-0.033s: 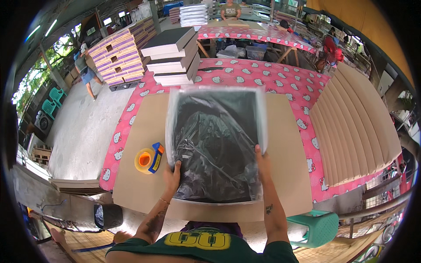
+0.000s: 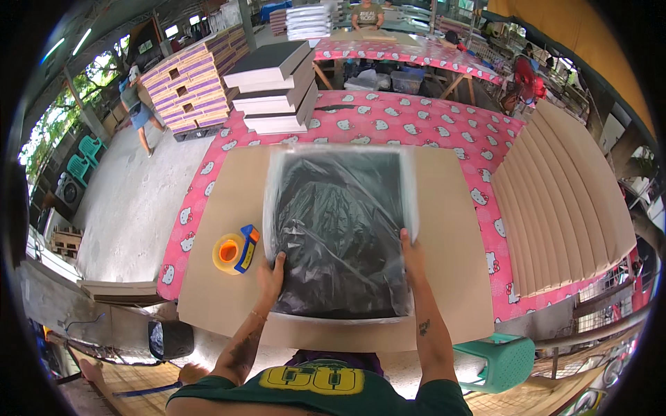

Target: The person wraps large boxes in brown paper and clear plastic, using a tape dispenser to secure the materials and moving the wrapped items onto a stack.

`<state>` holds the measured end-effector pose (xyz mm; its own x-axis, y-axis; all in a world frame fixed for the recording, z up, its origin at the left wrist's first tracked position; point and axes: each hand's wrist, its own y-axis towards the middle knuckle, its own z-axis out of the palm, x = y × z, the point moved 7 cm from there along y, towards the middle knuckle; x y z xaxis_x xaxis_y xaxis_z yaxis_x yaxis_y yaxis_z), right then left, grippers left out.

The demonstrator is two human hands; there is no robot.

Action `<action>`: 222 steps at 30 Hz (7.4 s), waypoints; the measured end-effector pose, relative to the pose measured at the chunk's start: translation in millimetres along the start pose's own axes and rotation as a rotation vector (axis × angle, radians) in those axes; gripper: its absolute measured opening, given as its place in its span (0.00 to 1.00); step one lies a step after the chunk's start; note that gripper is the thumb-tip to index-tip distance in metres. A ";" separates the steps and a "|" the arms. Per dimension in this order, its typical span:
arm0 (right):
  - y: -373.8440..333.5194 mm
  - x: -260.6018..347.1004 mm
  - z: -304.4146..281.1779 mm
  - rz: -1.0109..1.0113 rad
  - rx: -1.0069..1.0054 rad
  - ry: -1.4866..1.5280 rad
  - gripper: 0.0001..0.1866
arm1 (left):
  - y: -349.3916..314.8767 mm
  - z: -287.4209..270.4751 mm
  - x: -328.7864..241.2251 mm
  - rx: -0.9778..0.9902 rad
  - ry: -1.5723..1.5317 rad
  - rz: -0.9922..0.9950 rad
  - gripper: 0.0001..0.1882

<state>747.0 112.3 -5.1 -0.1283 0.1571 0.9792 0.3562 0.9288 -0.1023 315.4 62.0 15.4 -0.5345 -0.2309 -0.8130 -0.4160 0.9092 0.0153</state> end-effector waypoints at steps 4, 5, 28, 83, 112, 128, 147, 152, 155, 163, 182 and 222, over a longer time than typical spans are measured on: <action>30.9 -55.7 23.1 0.091 0.073 -0.116 0.45 | 31.8 15.5 21.2 0.078 0.200 -0.047 0.37; 36.6 -63.8 23.3 0.083 0.072 -0.161 0.45 | 38.1 20.1 24.9 0.090 0.226 -0.032 0.37; -133.4 -145.5 -273.3 0.436 -0.725 -1.052 0.55 | 27.3 -98.3 42.7 -0.208 0.517 0.617 0.35; -132.6 34.1 53.3 -0.653 0.543 -0.841 0.20 | 87.5 -258.3 231.4 -0.122 0.794 -0.175 0.26; -132.9 22.6 47.5 -0.651 0.573 -0.907 0.31 | -43.4 -44.8 -135.2 0.639 0.052 0.525 0.05; 68.5 -37.7 5.0 -0.229 -0.100 -0.360 0.21 | 188.9 13.5 58.2 0.118 -0.020 0.278 0.23; -71.6 -24.6 86.4 0.318 -0.200 0.206 0.37 | 246.1 52.7 -23.8 0.706 -0.256 0.044 0.27; -118.5 -34.1 115.0 0.272 -0.347 0.141 0.34 | 269.3 80.1 -43.1 0.718 -0.093 0.187 0.25; -130.2 -42.7 122.7 0.219 -0.389 -0.085 0.31 | 276.5 97.8 -38.8 0.621 0.200 0.402 0.24; -123.5 8.6 142.4 -0.342 -0.269 -1.110 0.31 | 212.7 121.6 -56.3 0.265 0.794 0.742 0.33; -79.4 26.3 123.0 -0.635 0.500 -1.028 0.45 | 22.1 140.6 -99.4 0.363 0.606 0.471 0.13; -49.0 -16.2 111.2 -0.938 0.035 -1.262 0.27 | -103.1 262.3 -277.6 0.695 0.073 0.869 0.28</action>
<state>628.7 101.6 -35.4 -0.9488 -0.3064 -0.0766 -0.3099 0.8565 0.4128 699.7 123.2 86.8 -0.4954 0.5793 -0.6473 0.6108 0.7622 0.2147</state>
